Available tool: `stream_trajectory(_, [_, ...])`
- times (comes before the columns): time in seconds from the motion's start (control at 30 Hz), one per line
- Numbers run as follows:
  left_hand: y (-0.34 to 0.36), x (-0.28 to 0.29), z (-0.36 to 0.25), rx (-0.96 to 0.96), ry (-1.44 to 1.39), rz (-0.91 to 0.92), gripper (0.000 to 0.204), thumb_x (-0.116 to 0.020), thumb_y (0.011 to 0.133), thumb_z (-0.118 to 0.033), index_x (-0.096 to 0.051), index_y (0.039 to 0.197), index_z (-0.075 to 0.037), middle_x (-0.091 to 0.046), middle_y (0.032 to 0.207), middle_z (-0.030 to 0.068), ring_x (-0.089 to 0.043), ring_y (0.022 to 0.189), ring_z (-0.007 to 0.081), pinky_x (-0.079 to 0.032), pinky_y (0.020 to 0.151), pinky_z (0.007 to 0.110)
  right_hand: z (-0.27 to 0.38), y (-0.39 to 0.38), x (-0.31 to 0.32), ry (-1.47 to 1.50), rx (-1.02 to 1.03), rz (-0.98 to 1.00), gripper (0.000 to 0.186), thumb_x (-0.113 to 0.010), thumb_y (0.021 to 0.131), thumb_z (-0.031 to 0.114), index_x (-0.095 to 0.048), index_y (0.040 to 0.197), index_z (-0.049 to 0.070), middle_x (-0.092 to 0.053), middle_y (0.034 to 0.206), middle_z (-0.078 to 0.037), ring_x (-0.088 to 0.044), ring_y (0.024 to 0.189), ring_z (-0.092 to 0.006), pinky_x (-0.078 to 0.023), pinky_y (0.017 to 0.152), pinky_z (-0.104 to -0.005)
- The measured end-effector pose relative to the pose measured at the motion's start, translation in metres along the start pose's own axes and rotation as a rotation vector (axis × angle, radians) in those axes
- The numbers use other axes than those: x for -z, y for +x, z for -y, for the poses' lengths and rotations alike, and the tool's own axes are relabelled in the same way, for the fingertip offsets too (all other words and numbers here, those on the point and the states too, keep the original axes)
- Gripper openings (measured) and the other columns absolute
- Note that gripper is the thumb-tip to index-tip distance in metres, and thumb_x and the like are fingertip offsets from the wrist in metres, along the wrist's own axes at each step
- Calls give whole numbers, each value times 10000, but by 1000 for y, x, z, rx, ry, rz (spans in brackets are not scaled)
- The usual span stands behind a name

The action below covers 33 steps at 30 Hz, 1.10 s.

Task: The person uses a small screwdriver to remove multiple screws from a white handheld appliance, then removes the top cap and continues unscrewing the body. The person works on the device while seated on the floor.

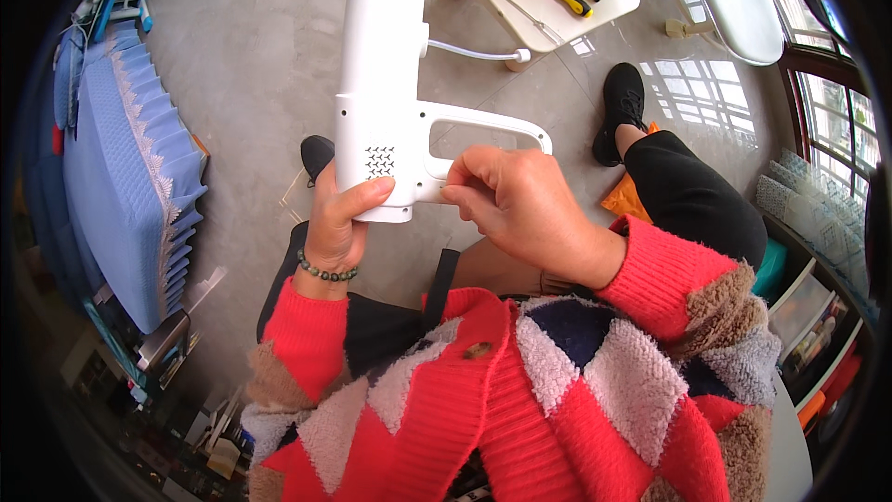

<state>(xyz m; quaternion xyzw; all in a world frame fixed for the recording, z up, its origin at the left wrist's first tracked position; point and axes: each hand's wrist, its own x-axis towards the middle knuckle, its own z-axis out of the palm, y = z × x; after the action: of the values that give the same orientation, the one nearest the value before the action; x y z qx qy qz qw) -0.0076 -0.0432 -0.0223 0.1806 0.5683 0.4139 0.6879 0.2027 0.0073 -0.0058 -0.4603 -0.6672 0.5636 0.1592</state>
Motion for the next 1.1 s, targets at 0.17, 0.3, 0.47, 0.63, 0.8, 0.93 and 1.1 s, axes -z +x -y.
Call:
stream_trajectory(0.17, [4, -11, 0, 62, 20, -28, 536, -718, 759, -156, -537, 1220, 49, -639, 1082, 99, -618, 982, 172, -484, 872, 301, -13, -3, -4, -32, 79, -31, 117, -669, 842, 140, -639, 792, 38, -642, 665, -171, -637, 610, -355, -492, 560, -432])
stream_trajectory(0.3, [4, -20, 2, 34, 76, 1, 475, -733, 764, -119, -561, 1179, 38, -653, 1050, 89, -626, 944, 160, -494, 844, 284, -19, 4, -1, 259, -250, 182, 108, -664, 890, 87, -648, 851, -12, -639, 638, -41, -583, 531, -87, -472, 498, -247])
stream_trajectory(0.47, [4, -25, 8, 30, 78, 23, 448, -741, 775, -100, -570, 1166, 38, -653, 1038, 89, -623, 927, 148, -497, 825, 277, -18, 6, -2, 291, -395, 161, 101, -660, 857, 88, -681, 798, 9, -646, 594, -41, -607, 487, -103, -486, 488, -264])
stream_trajectory(0.63, [1, -22, 6, 68, 42, 33, 420, -734, 783, -90, -579, 1152, 40, -653, 1037, 91, -623, 927, 147, -497, 820, 273, -14, 7, -1, 186, -384, 197, 111, -665, 849, 109, -699, 798, 17, -645, 587, -48, -611, 498, -107, -487, 511, -281])
stream_trajectory(0.8, [-1, -24, 3, 78, 57, 17, 408, -737, 786, -95, -591, 1143, 36, -655, 1042, 87, -625, 932, 146, -494, 821, 273, -14, 8, 0, 29, -275, 202, 117, -676, 811, 131, -708, 818, 19, -656, 629, -126, -643, 562, -242, -499, 570, -363])
stream_trajectory(0.93, [-2, -26, 2, 103, 98, 32, 513, -720, 770, -151, -556, 1204, 67, -639, 1097, 113, -601, 1010, 170, -461, 899, 295, -17, 10, 2, -89, -190, 206, 136, -688, 783, 158, -706, 815, 27, -649, 676, -181, -641, 635, -352, -503, 601, -416])
stream_trajectory(1.1, [-1, -24, 3, 110, 87, 34, 516, -720, 774, -165, -554, 1202, 69, -639, 1094, 114, -604, 1002, 171, -464, 893, 297, -17, 8, 2, -188, -19, 122, 107, -685, 799, 135, -682, 803, 27, -644, 670, -164, -644, 623, -323, -498, 580, -394])
